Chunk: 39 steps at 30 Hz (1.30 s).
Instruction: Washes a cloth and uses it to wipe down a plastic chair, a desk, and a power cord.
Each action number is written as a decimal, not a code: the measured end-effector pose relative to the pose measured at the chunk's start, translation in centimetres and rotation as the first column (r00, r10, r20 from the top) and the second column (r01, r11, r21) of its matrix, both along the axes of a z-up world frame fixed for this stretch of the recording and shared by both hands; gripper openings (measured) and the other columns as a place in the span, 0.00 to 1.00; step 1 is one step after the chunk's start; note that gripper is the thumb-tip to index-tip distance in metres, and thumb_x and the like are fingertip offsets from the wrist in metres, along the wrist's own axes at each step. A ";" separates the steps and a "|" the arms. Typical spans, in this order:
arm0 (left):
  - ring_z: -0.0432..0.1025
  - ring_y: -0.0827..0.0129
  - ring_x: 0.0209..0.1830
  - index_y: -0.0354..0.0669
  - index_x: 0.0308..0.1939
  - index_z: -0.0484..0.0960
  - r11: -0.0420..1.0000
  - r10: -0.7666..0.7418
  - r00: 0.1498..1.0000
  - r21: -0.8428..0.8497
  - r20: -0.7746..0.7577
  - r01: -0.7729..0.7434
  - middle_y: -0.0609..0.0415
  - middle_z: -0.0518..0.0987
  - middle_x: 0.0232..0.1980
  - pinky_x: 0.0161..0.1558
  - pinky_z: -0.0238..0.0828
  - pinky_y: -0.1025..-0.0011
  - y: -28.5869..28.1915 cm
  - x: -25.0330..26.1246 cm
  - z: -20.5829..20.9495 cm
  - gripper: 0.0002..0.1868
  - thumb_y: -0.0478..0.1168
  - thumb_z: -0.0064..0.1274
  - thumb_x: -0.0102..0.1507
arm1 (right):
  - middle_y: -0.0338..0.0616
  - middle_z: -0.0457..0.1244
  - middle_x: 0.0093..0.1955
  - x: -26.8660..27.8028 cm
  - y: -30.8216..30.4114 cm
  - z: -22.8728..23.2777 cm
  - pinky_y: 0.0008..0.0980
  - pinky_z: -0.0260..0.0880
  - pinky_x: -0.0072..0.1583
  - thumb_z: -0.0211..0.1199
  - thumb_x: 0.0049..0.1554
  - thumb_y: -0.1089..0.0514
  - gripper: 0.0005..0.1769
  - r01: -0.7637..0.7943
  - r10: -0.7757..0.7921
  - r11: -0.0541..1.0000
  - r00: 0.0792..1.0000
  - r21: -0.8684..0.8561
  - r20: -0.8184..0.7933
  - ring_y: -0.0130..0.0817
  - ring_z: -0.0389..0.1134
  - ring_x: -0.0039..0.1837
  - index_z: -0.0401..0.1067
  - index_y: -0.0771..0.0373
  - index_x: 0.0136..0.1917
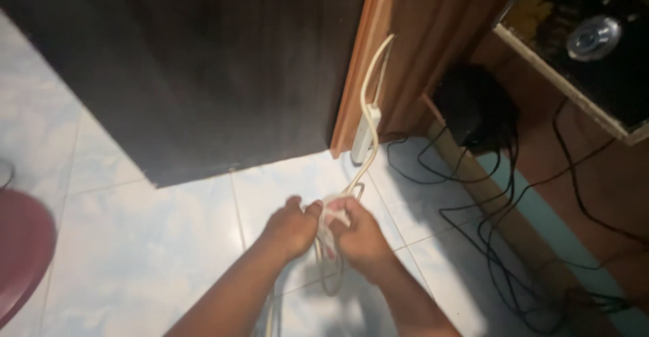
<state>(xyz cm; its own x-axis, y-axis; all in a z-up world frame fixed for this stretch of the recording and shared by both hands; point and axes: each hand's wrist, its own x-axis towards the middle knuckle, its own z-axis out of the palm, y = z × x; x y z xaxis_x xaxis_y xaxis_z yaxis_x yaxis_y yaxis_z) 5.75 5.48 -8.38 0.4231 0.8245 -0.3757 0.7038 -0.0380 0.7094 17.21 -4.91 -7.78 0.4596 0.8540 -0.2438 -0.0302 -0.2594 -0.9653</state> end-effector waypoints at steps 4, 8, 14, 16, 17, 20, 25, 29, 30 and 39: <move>0.68 0.45 0.67 0.37 0.65 0.72 0.993 -0.056 0.995 -0.101 0.084 0.065 0.34 0.75 0.63 0.67 0.60 0.57 1.7 3.0 -0.9 0.39 0.66 0.33 0.67 | 0.44 0.66 0.39 0.2 -0.1 -0.6 0.31 0.69 0.40 0.58 0.60 0.60 0.10 -0.040 0.040 0.999 0.999 -0.011 0.033 0.29 0.66 0.37 0.70 0.62 0.55; 0.72 0.45 0.64 0.37 0.56 0.82 0.997 -0.018 0.988 -0.065 0.156 0.029 0.33 0.80 0.57 0.66 0.62 0.56 2.4 5.6 4.1 0.46 0.74 0.31 0.63 | 0.44 0.66 0.42 0.2 0.2 1.5 0.32 0.66 0.44 0.57 0.60 0.62 0.16 -0.164 0.177 0.984 0.946 -0.072 0.270 0.30 0.64 0.41 0.69 0.59 0.61; 0.76 0.48 0.58 0.41 0.48 0.85 0.992 0.066 0.918 -0.123 0.391 -0.020 0.40 0.84 0.53 0.60 0.69 0.56 5.0 10.1 6.3 0.38 0.72 0.46 0.56 | 0.38 0.68 0.50 0.7 -0.7 4.6 0.33 0.68 0.56 0.57 0.59 0.65 0.16 -0.485 0.450 0.873 0.770 -0.042 0.452 0.30 0.70 0.55 0.67 0.61 0.61; 0.79 0.50 0.57 0.42 0.46 0.84 0.979 0.044 0.870 -0.195 0.491 0.061 0.41 0.86 0.52 0.58 0.75 0.57 6.2 11.7 4.2 0.33 0.66 0.57 0.52 | 0.37 0.67 0.49 1.3 -0.7 6.2 0.32 0.70 0.57 0.57 0.58 0.65 0.13 -0.539 0.510 0.840 0.743 -0.064 0.434 0.29 0.70 0.55 0.68 0.60 0.58; 0.79 0.52 0.54 0.42 0.46 0.86 0.960 0.043 0.847 -0.256 0.530 0.112 0.42 0.87 0.50 0.55 0.75 0.56 7.0 12.5 2.4 0.28 0.60 0.56 0.54 | 0.37 0.66 0.47 1.5 -0.6 7.5 0.32 0.69 0.54 0.57 0.59 0.63 0.10 -0.545 0.545 0.831 0.754 -0.114 0.367 0.29 0.69 0.52 0.68 0.59 0.55; 0.70 0.61 0.54 0.45 0.50 0.84 0.915 0.024 0.875 -0.363 0.483 0.175 0.50 0.81 0.52 0.53 0.63 0.53 6.1 11.0 6.5 0.23 0.57 0.55 0.61 | 0.37 0.63 0.42 2.5 -0.8 9.4 0.30 0.66 0.49 0.58 0.61 0.62 0.06 -0.533 0.570 0.817 0.804 -0.219 0.169 0.27 0.65 0.47 0.68 0.58 0.52; 0.67 0.74 0.57 0.49 0.56 0.82 0.839 -0.086 0.843 -0.418 0.530 0.348 0.61 0.79 0.54 0.57 0.60 0.67 6.0 11.7 8.5 0.19 0.55 0.55 0.68 | 0.34 0.61 0.42 2.8 -0.6 11.2 0.27 0.63 0.47 0.57 0.61 0.62 0.04 -0.541 0.551 0.800 0.833 -0.261 -0.037 0.23 0.61 0.45 0.67 0.57 0.51; 0.79 0.62 0.50 0.42 0.49 0.85 0.968 -0.115 0.868 -0.143 0.483 0.208 0.48 0.87 0.48 0.53 0.72 0.66 6.9 13.2 8.2 0.14 0.45 0.55 0.64 | 0.36 0.63 0.43 6.7 -0.3 11.0 0.27 0.67 0.50 0.59 0.58 0.63 0.06 -0.500 0.523 0.837 0.850 -0.225 0.056 0.25 0.64 0.46 0.70 0.58 0.50; 0.80 0.63 0.48 0.43 0.49 0.86 0.989 -0.104 0.891 -0.051 0.442 0.141 0.49 0.87 0.47 0.52 0.73 0.67 6.9 12.8 8.8 0.14 0.45 0.54 0.64 | 0.40 0.65 0.43 8.2 -0.4 10.4 0.30 0.69 0.49 0.60 0.56 0.64 0.07 -0.397 0.403 0.906 0.915 -0.146 0.013 0.29 0.66 0.46 0.71 0.60 0.50; 0.75 0.50 0.57 0.48 0.56 0.82 0.900 -0.414 0.890 0.232 0.193 0.368 0.41 0.82 0.54 0.60 0.69 0.59 6.6 10.1 13.1 0.17 0.46 0.49 0.66 | 0.47 0.70 0.53 13.9 9.0 14.7 0.44 0.75 0.58 0.52 0.61 0.59 0.13 0.625 -0.344 0.646 0.751 0.438 -0.564 0.42 0.73 0.53 0.73 0.64 0.54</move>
<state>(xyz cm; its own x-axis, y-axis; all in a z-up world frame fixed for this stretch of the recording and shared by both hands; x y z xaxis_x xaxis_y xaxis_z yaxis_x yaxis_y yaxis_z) 15.80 12.06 4.70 0.7815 0.6180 -0.0849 0.4208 -0.4217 0.8032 31.11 4.09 6.89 0.8269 0.5597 -0.0555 -0.3911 0.5013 -0.7719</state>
